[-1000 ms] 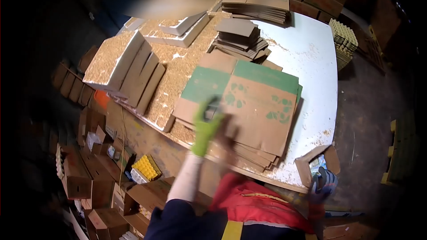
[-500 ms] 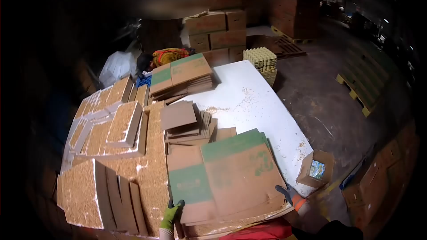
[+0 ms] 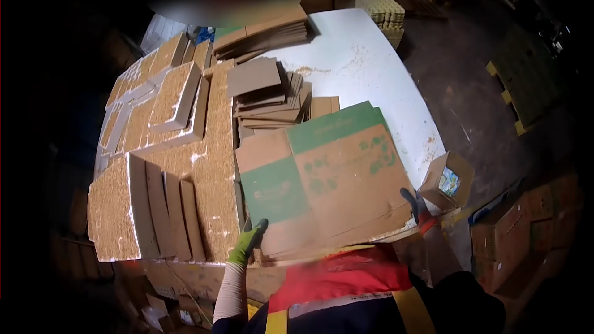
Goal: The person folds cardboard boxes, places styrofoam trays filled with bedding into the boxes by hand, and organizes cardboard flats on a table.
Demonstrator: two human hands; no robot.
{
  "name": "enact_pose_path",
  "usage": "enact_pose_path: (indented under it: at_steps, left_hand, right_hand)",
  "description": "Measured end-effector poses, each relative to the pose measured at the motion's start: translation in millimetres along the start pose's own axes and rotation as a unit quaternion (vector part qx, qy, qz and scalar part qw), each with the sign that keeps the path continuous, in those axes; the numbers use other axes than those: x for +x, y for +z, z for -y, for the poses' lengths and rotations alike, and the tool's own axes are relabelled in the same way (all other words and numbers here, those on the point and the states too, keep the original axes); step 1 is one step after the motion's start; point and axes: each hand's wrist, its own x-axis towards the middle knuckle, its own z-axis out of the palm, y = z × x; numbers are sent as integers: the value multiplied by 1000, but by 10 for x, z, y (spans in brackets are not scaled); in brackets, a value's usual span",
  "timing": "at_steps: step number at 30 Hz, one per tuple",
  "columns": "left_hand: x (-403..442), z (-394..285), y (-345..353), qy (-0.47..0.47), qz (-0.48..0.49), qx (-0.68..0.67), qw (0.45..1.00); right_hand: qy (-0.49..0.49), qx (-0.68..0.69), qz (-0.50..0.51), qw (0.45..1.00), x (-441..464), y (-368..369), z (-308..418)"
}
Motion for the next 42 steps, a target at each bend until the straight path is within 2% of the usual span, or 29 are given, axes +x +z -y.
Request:
enact_pose_path:
  at_steps: [3, 5, 6, 8, 11, 12, 13, 15, 16, 18, 19, 20, 21, 22, 23, 24, 26, 27, 28, 29, 31, 32, 34, 35, 36, 38, 40, 41, 42]
  left_hand:
    - [-81, 295, 150, 7, -20, -37, 999]
    - [-13, 440, 165, 7, -40, -19, 999]
    - [15, 468, 158, 60, -46, -15, 997]
    - [63, 488, 142, 166, -62, -55, 983]
    - [318, 859, 8, 137, -47, -256, 956]
    - [168, 636, 39, 136, -43, -255, 957]
    - [-115, 178, 96, 52, -37, -108, 992]
    - [205, 778, -54, 126, -5, 125, 984]
    - [225, 902, -111, 128, -7, 124, 984]
    - [274, 1009, -172, 206, -6, 186, 961]
    - [313, 1063, -189, 255, -13, 223, 941]
    - [238, 889, -152, 302, -24, 258, 917]
    - [148, 730, -61, 167, -36, 139, 975]
    - [9, 480, 19, 26, -48, 17, 998]
    - [-14, 458, 9, 29, -44, 20, 998]
    - [-32, 479, -8, 15, -43, -1, 999]
    - [-138, 419, -14, -16, -39, -44, 998]
    - [-293, 328, -31, -40, -26, 16, 999]
    - [-219, 667, -102, -1, -3, 5, 1000]
    - [-240, 715, -104, 14, 1, -25, 1000]
    - [-237, 628, -85, 30, 10, -67, 997]
    - [-192, 554, -80, 32, 13, -81, 996]
    - [-23, 527, -88, 15, 14, -73, 997]
    - [3, 470, -71, 26, 14, -56, 998]
    - [36, 403, -56, 37, 14, -40, 998]
    - [71, 274, -13, 53, 14, -8, 998]
    - [41, 90, 50, 58, 9, 28, 998]
    - [12, 21, 70, 60, 5, 42, 997]
    - [-21, -2, 91, 61, 6, 54, 997]
  right_hand:
    - [-1, -61, -27, 998, -7, -176, 24]
    - [60, -67, -21, 996, -144, -90, 189]
    - [60, -69, -23, 996, -153, -77, 168]
    - [-90, -76, -66, 991, -108, -40, 141]
    - [-103, -61, 5, 993, -176, 108, 451]
    - [-103, -61, 1, 993, -179, 39, 316]
    - [-99, -86, 2, 991, -150, -50, 80]
    - [-100, -127, -13, 987, -216, -135, -230]
    - [-104, -141, -31, 984, -290, -148, -337]
    - [-217, -378, -31, 899, -445, -205, -426]
    - [-177, -307, -3, 935, -580, -72, -167]
    - [-177, -306, -8, 935, -505, -109, -204]
    - [-117, -96, -37, 988, -393, -162, -303]
    - [-53, 121, -64, 989, -315, -196, -333]
    - [-85, -130, 11, 988, -484, 152, 192]
    - [-88, -129, 7, 988, -408, 66, 45]
    - [-144, -330, -9, 933, -303, -66, -294]
    - [-164, -299, -3, 940, -391, -108, -363]
    - [-169, -299, -8, 939, -419, -82, -273]
    - [-115, -152, 4, 982, -484, -64, -230]
    - [-180, -281, 77, 940, -464, -155, -148]
    - [-180, -282, 72, 940, -435, -83, 53]
    - [-13, -272, 100, 957, -389, 36, 439]
    - [-27, -398, 28, 917, -68, -179, 133]
    - [13, -192, 13, 981, 201, -277, -107]
    - [-160, -420, 22, 893, 696, -313, -397]
    - [12, -507, 59, 860, 411, 52, 152]
    - [-57, -433, 16, 899, 302, 126, 92]
    - [-68, -431, 10, 900, 266, 165, 227]
